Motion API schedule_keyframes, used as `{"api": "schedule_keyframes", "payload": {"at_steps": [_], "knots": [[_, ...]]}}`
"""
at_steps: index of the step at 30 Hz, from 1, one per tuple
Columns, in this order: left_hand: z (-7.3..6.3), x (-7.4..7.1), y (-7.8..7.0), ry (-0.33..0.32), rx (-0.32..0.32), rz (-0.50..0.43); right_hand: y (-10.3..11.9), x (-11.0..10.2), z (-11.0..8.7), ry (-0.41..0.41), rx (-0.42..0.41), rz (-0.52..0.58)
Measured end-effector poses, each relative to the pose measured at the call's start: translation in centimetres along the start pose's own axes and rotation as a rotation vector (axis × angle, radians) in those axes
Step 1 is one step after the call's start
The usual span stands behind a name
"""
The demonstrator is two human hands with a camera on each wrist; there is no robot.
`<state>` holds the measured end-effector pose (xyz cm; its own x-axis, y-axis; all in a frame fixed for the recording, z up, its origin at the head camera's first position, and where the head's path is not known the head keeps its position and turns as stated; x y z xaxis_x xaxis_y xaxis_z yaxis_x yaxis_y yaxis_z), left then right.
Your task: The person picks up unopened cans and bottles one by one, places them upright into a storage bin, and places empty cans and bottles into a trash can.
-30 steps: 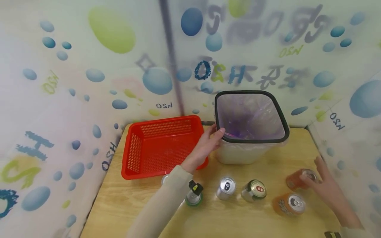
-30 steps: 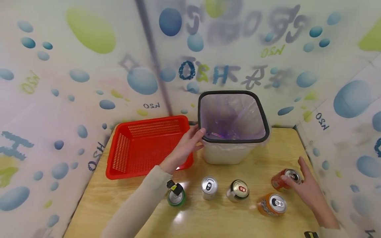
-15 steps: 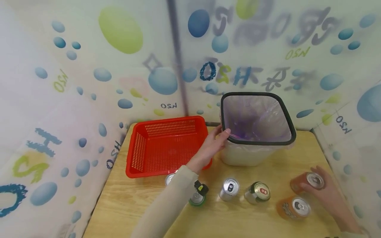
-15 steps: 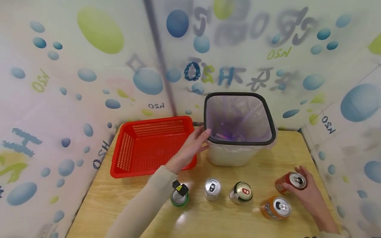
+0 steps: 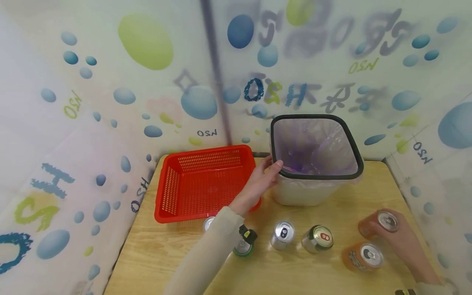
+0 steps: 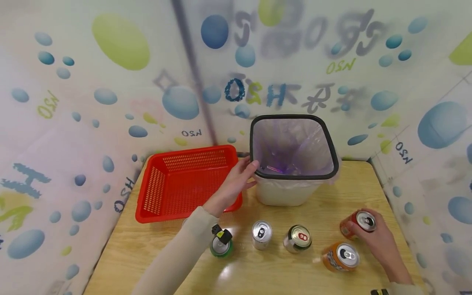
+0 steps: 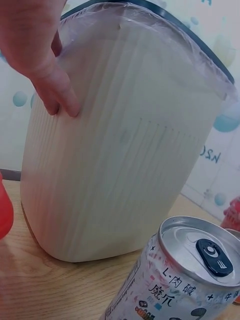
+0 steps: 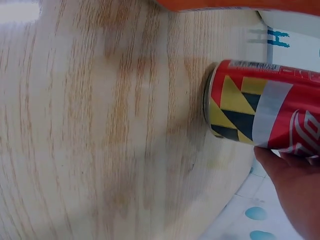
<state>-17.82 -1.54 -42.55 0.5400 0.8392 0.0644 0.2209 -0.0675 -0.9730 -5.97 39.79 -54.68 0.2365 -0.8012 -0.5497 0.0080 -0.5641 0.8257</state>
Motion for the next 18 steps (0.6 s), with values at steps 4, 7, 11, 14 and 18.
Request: {"api": "schedule_keyframes", "payload": {"at_steps": [4, 7, 11, 14, 18], "knots": [[0.0, -0.1, 0.0, -0.002, 0.006, -0.018, 0.0, -0.7, -0.6, -0.072, 0.03, -0.07], [0.0, -0.1, 0.0, -0.004, 0.01, -0.023, 0.6, -1.3, -1.1, -0.151, 0.034, -0.082], [0.0, -0.1, 0.0, -0.008, 0.014, -0.016, 2.2, -2.3, -1.6, -0.228, 0.091, -0.093], [0.0, -0.1, 0.1, -0.011, 0.019, -0.016, 3.8, -3.0, -2.1, -0.272, 0.188, -0.121], [0.2, 0.0, 0.2, -0.012, 0.02, -0.024, 5.8, -3.9, -2.6, -0.32, 0.261, -0.145]]}}
Point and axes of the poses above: each hand's wrist, its own z-axis towards the middle knuckle, its own x-axis out of the palm, y = z × x, the point moved 2 cm from there along z, towards the middle knuckle, and after that the axes turned 15 degrees about y, right-handed, at the moved point
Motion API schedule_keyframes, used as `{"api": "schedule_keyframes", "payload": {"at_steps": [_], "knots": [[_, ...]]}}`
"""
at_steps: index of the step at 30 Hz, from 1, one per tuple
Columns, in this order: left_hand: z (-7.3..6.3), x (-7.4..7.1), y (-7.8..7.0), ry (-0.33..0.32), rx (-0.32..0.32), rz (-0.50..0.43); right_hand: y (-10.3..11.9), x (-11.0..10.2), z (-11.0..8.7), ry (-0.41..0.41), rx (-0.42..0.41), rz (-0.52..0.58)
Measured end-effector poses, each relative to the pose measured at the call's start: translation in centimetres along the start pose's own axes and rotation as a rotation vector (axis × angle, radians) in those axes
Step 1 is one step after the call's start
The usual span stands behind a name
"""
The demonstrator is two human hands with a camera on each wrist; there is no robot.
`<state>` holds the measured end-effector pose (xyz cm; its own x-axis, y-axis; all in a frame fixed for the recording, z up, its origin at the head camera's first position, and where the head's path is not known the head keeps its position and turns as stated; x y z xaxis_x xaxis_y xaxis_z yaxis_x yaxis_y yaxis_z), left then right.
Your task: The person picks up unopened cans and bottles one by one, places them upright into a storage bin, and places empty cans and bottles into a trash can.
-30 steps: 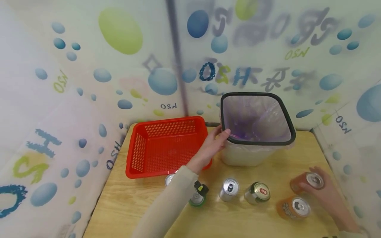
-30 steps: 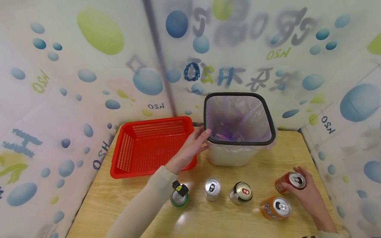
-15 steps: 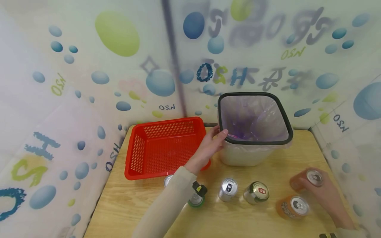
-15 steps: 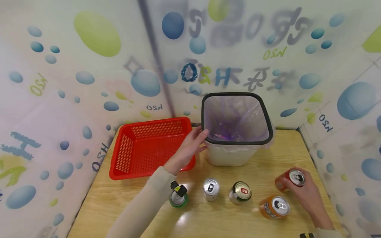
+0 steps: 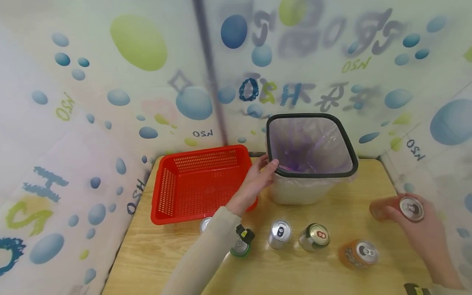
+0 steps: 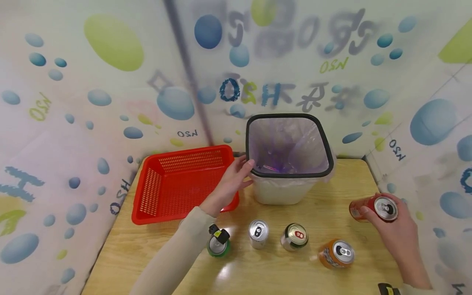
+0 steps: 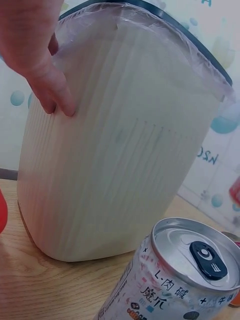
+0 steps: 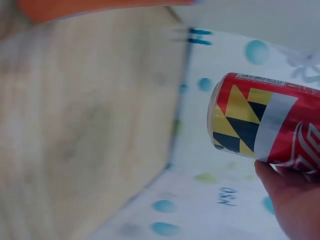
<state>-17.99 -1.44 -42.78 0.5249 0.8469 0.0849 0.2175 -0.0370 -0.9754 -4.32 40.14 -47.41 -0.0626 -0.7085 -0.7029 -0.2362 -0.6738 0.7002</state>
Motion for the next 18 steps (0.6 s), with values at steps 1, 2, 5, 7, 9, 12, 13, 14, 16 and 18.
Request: {"api": "schedule_keyframes", "payload": {"at_steps": [1, 2, 5, 7, 9, 12, 13, 14, 16, 18], "knots": [[0.0, 0.0, 0.0, 0.0, 0.001, -0.002, 0.5, -0.3, -0.1, -0.016, 0.005, 0.001], [0.1, 0.0, 0.1, -0.001, 0.001, -0.005, 1.0, -0.6, -0.2, -0.034, 0.004, 0.005], [0.1, 0.0, 0.1, -0.002, 0.004, -0.014, 2.2, -1.5, -0.6, -0.088, 0.017, 0.04], [0.0, 0.1, 0.2, 0.0, 0.009, -0.019, 3.1, -2.1, -0.8, -0.122, 0.002, 0.069], [0.0, 0.1, 0.1, 0.004, 0.011, -0.023, 4.2, -2.6, -1.0, -0.155, -0.009, 0.096], [0.0, 0.1, 0.1, 0.007, 0.012, -0.025, 5.8, -3.2, -1.3, -0.194, -0.021, 0.137], [0.0, 0.1, 0.1, 0.007, 0.01, -0.024, 6.4, -3.3, -1.3, -0.207, -0.024, 0.149], [0.0, 0.1, 0.0, 0.004, 0.008, -0.023, 6.9, -3.4, -1.4, -0.215, -0.022, 0.168], [0.0, 0.2, 0.1, -0.001, 0.005, -0.02, 7.9, -3.4, -1.6, -0.228, -0.039, 0.189], [0.0, 0.2, 0.1, -0.005, 0.001, -0.017, 9.1, -3.5, -1.7, -0.247, -0.094, 0.205]]}}
Point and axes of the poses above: each hand's wrist, its own z-axis towards the middle knuckle, its own x-axis out of the palm, y = z × x, the point moved 2 cm from there along z, towards the middle knuckle, and after that the axes turned 15 degrees about y, right-handed, at the moved point
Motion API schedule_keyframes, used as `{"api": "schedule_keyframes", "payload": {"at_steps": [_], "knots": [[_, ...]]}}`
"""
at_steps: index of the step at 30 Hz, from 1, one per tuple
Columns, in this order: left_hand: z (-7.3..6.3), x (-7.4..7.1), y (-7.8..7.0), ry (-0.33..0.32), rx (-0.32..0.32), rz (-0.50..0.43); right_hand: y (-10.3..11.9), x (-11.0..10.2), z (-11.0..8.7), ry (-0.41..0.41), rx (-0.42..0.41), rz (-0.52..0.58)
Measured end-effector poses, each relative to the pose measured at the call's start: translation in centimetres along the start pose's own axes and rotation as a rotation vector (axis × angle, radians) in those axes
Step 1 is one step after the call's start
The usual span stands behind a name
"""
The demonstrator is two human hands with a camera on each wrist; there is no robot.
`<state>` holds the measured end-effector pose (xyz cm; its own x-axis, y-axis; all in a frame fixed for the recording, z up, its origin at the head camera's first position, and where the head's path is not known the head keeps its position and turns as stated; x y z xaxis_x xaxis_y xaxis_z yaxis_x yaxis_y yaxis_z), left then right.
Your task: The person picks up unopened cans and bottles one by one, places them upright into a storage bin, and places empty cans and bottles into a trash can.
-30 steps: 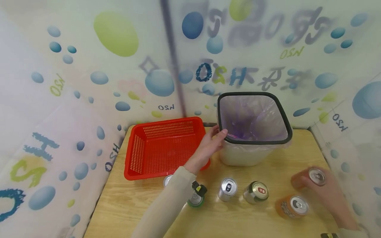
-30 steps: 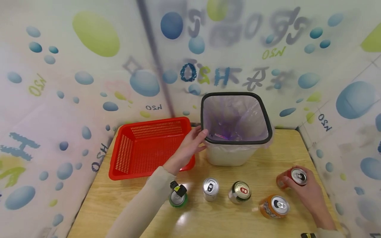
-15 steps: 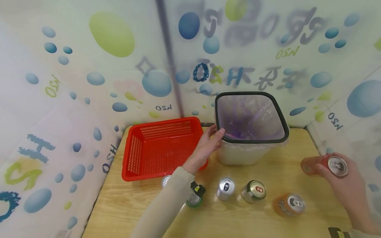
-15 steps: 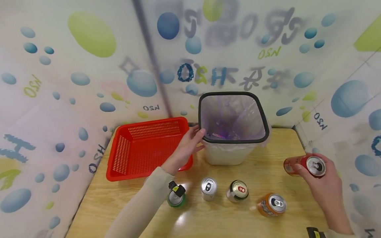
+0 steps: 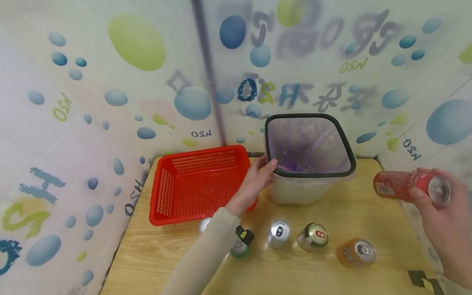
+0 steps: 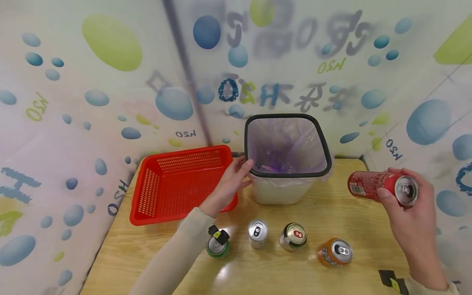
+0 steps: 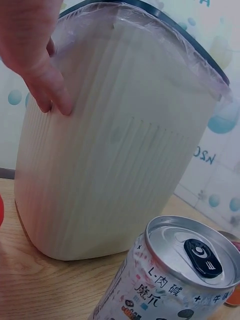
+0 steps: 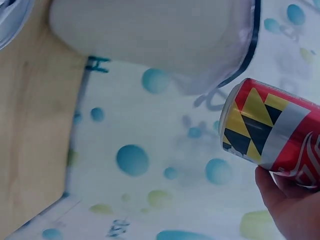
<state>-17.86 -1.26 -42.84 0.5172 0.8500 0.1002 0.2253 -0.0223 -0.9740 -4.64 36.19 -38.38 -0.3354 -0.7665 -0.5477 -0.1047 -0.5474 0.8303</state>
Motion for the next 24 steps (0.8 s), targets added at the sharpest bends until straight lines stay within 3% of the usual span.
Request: {"api": "schedule_keyframes", "payload": {"at_steps": [5, 11, 17, 19, 24], "knots": [[-0.1, 0.1, -0.1, -0.006, -0.001, -0.004, 3.1, 0.4, 0.1, -0.029, -0.189, 0.043], [-0.1, 0.0, -0.1, -0.004, 0.001, -0.016, 6.5, 1.4, 0.6, -0.013, -0.279, 0.158], [-0.3, 0.1, -0.3, 0.004, 0.005, -0.025, 8.4, 3.3, 1.7, 0.098, -0.521, 0.563], [-0.2, 0.1, -0.3, 0.004, 0.004, -0.026, 8.8, 3.9, 2.0, 0.132, -0.529, 0.644], [-0.1, 0.0, -0.2, -0.007, -0.002, -0.025, 9.7, 5.2, 2.7, 0.177, -0.482, 0.619]]}}
Point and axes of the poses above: each hand's wrist, its own z-axis towards the middle knuckle, its own x-axis out of the palm, y = z × x, the point moved 2 cm from there along z, towards the middle knuckle, and after that the axes turned 15 degrees about y, right-handed, at the moved point
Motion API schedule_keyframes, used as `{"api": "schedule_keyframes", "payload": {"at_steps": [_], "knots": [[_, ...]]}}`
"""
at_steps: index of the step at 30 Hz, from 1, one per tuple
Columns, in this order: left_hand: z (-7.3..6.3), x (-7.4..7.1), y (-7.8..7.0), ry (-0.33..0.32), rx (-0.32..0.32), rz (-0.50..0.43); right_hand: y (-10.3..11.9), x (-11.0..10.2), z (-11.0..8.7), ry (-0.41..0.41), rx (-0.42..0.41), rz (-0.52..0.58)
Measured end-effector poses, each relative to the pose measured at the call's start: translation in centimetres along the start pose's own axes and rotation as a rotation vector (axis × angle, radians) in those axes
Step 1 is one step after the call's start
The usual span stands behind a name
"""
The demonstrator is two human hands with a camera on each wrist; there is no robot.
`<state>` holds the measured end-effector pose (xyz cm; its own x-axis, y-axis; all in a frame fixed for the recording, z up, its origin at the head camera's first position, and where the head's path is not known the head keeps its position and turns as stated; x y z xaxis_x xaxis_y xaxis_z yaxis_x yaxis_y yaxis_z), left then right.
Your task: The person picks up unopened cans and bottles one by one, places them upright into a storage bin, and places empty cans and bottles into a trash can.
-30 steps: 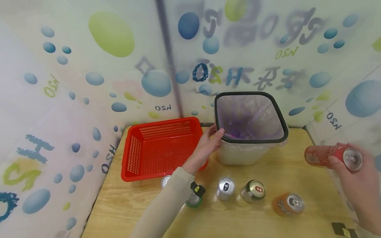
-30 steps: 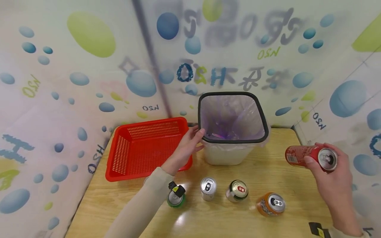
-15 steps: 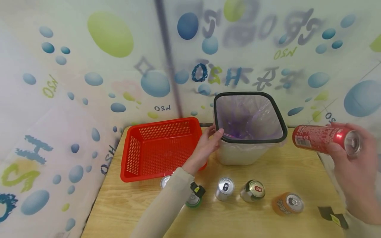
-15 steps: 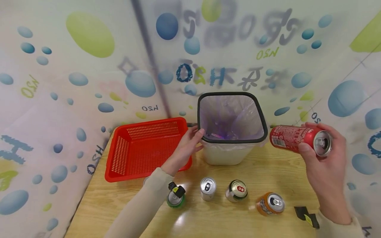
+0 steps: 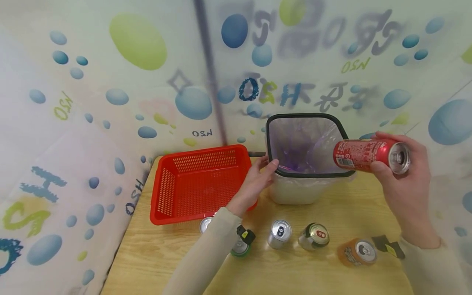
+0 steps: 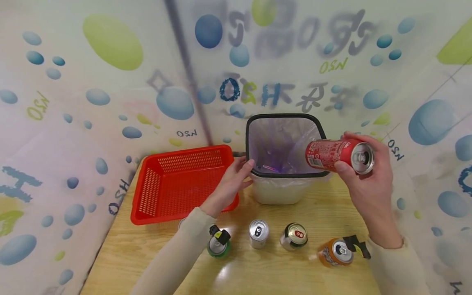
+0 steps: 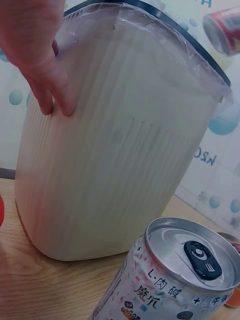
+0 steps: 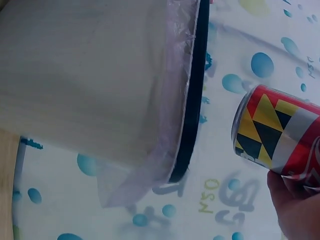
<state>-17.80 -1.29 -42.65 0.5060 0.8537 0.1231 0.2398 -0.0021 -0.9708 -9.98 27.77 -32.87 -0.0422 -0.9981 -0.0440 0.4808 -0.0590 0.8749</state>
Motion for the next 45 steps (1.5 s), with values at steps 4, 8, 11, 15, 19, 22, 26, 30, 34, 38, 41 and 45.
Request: {"api": "schedule_keyframes", "payload": {"at_steps": [4, 8, 11, 15, 19, 22, 26, 30, 34, 38, 41, 45], "knots": [[0.1, 0.0, 0.1, -0.006, -0.001, -0.004, -0.5, 1.0, 1.1, 0.04, 0.039, -0.024], [0.2, 0.0, 0.3, -0.004, 0.0, -0.015, -1.1, 1.8, 1.8, 0.066, 0.116, -0.169], [0.3, 0.1, 0.3, -0.007, 0.002, -0.023, -1.7, 2.3, 2.1, 0.094, 0.178, -0.291], [0.2, 0.1, 0.3, -0.016, 0.005, -0.027, -2.9, 3.0, 2.6, 0.152, 0.244, -0.368], [0.1, 0.1, 0.3, -0.019, 0.008, -0.025, -4.0, 3.5, 2.9, 0.206, 0.305, -0.515], [0.1, 0.1, 0.4, -0.018, 0.007, -0.024, -4.6, 3.8, 3.1, 0.252, 0.327, -0.612], [0.2, 0.2, 0.3, -0.02, 0.005, -0.025, -5.2, 4.2, 3.4, 0.314, 0.321, -0.685], [0.2, 0.2, 0.3, -0.027, 0.0, -0.022, -5.5, 4.6, 3.8, 0.346, 0.314, -0.732], [0.2, 0.4, 0.3, -0.032, -0.007, -0.014, -5.4, 4.7, 4.1, 0.367, 0.325, -0.788], [0.2, 0.4, 0.3, -0.031, -0.004, -0.01, -5.3, 4.9, 4.5, 0.399, 0.323, -0.849], [0.2, 0.4, 0.3, -0.028, -0.001, -0.012, -5.3, 5.1, 5.0, 0.439, 0.323, -0.884], [0.2, 0.4, 0.3, -0.026, -0.002, -0.01, -5.3, 5.5, 5.4, 0.496, 0.332, -0.909]]}}
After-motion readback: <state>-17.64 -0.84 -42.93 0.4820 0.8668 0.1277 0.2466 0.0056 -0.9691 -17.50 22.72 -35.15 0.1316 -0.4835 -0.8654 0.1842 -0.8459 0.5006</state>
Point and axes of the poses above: each hand's wrist, its own z-axis towards the middle knuckle, its own x-axis out of the palm, y = z × x, the point moved 2 cm from there along z, towards the middle knuckle, and after that the axes turned 15 degrees about y, right-handed, at the moved point
